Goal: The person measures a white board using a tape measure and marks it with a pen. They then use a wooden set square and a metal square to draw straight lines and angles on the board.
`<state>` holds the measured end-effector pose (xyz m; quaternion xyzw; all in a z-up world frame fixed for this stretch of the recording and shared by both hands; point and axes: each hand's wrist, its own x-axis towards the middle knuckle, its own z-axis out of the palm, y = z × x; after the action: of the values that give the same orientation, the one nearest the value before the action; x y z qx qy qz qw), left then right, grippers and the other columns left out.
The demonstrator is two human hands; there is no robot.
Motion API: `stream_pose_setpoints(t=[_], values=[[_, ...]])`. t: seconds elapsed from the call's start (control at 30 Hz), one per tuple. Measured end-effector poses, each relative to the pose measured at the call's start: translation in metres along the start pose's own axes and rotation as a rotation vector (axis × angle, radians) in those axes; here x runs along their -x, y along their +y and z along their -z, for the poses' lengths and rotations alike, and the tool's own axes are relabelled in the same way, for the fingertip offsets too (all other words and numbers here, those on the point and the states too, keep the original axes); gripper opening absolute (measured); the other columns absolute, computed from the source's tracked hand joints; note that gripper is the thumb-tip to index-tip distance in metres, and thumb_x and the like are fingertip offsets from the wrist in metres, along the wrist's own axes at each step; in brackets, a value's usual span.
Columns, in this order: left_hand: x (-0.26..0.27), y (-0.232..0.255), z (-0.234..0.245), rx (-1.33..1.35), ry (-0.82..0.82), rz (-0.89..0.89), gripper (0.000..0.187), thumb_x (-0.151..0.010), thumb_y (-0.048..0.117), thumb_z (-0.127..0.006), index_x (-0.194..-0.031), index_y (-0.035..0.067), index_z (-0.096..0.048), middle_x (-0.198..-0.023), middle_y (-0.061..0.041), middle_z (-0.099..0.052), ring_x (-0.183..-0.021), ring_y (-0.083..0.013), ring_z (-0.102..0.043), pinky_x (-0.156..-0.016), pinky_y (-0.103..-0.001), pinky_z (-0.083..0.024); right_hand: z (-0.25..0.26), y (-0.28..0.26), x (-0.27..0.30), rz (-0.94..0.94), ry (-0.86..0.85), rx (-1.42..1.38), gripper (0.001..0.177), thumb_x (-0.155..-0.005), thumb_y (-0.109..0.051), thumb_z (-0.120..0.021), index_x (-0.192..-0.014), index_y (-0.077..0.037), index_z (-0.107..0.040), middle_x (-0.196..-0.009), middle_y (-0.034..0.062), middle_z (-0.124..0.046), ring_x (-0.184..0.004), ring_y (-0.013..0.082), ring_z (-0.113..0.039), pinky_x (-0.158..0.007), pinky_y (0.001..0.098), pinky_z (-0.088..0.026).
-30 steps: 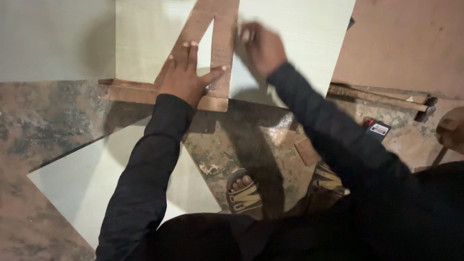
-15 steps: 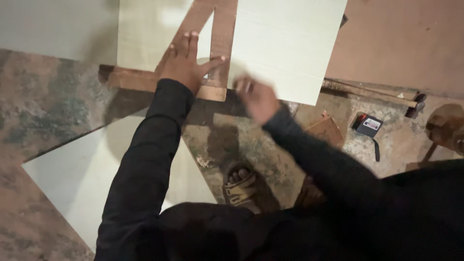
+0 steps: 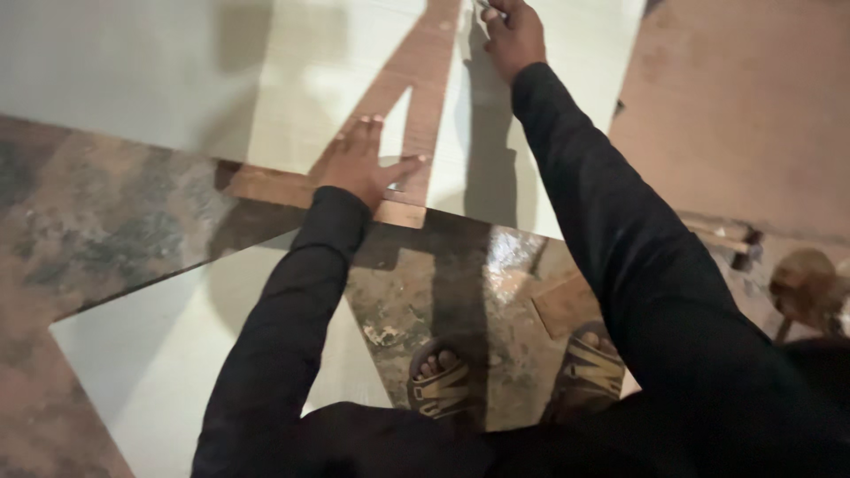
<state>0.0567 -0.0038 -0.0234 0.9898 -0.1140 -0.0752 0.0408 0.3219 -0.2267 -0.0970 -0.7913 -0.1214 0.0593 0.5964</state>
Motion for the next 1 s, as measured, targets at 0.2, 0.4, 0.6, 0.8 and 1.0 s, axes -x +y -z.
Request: stream_pose_setpoints(t=[0.2, 0.4, 0.6, 0.8, 1.0], values=[[0.002, -0.001, -0.008, -0.039, 0.033, 0.002, 0.050, -0.103, 0.027, -0.048, -0.142, 0.057, -0.055, -0.161, -0.026, -0.032, -0.151, -0.0434, -0.025, -0.114, -0.064, -0.032, -0.013, -0.013, 0.034, 0.020, -0.094, 0.157, 0.020, -0.102, -0.015, -0.061, -0.117, -0.004, -0.069, -0.089, 0.0078, -0.073, -0.067, 0.0159, -0.073, -0.064, 0.0331, -0.059], [0.001, -0.002, -0.013, 0.022, 0.069, 0.017, 0.042, -0.103, 0.034, -0.047, -0.136, 0.059, -0.058, -0.160, -0.023, -0.033, -0.151, -0.0423, -0.026, -0.116, -0.063, -0.030, -0.021, -0.048, 0.170, 0.040, -0.190, 0.439, 0.023, -0.100, -0.015, -0.054, -0.111, -0.007, -0.073, -0.093, 0.0179, -0.074, -0.081, 0.0353, -0.072, -0.073, 0.0450, -0.056], [-0.003, 0.001, -0.010, -0.030, 0.007, 0.037, 0.046, -0.105, 0.034, -0.051, -0.142, 0.061, -0.051, -0.163, -0.025, -0.028, -0.152, -0.0432, -0.023, -0.117, -0.064, -0.028, -0.027, -0.084, 0.302, -0.111, -0.541, 0.318, 0.022, -0.088, -0.013, -0.064, -0.107, -0.006, -0.071, -0.090, 0.0188, -0.073, -0.081, 0.0353, -0.072, -0.073, 0.0457, -0.055], [-0.003, 0.008, 0.013, 0.053, -0.202, 0.074, 0.067, -0.088, 0.040, -0.066, -0.146, 0.058, -0.039, -0.167, -0.024, -0.013, -0.154, -0.0424, -0.010, -0.117, -0.064, -0.020, 0.011, -0.133, 0.356, 0.004, -1.031, 0.570, 0.018, -0.095, -0.015, -0.061, -0.105, -0.004, -0.071, -0.092, 0.0227, -0.072, -0.084, 0.0411, -0.068, -0.073, 0.0496, -0.054], [0.027, 0.038, -0.005, -0.383, 0.135, 0.032, 0.055, -0.098, 0.022, -0.060, -0.150, 0.033, -0.048, -0.141, -0.024, -0.055, -0.129, -0.0440, -0.052, -0.094, -0.065, -0.045, 0.128, -0.169, 0.387, 0.107, -1.247, 0.590, 0.032, -0.084, -0.016, -0.070, -0.114, -0.008, -0.069, -0.091, 0.0207, -0.072, -0.086, 0.0415, -0.069, -0.070, 0.0518, -0.053]])
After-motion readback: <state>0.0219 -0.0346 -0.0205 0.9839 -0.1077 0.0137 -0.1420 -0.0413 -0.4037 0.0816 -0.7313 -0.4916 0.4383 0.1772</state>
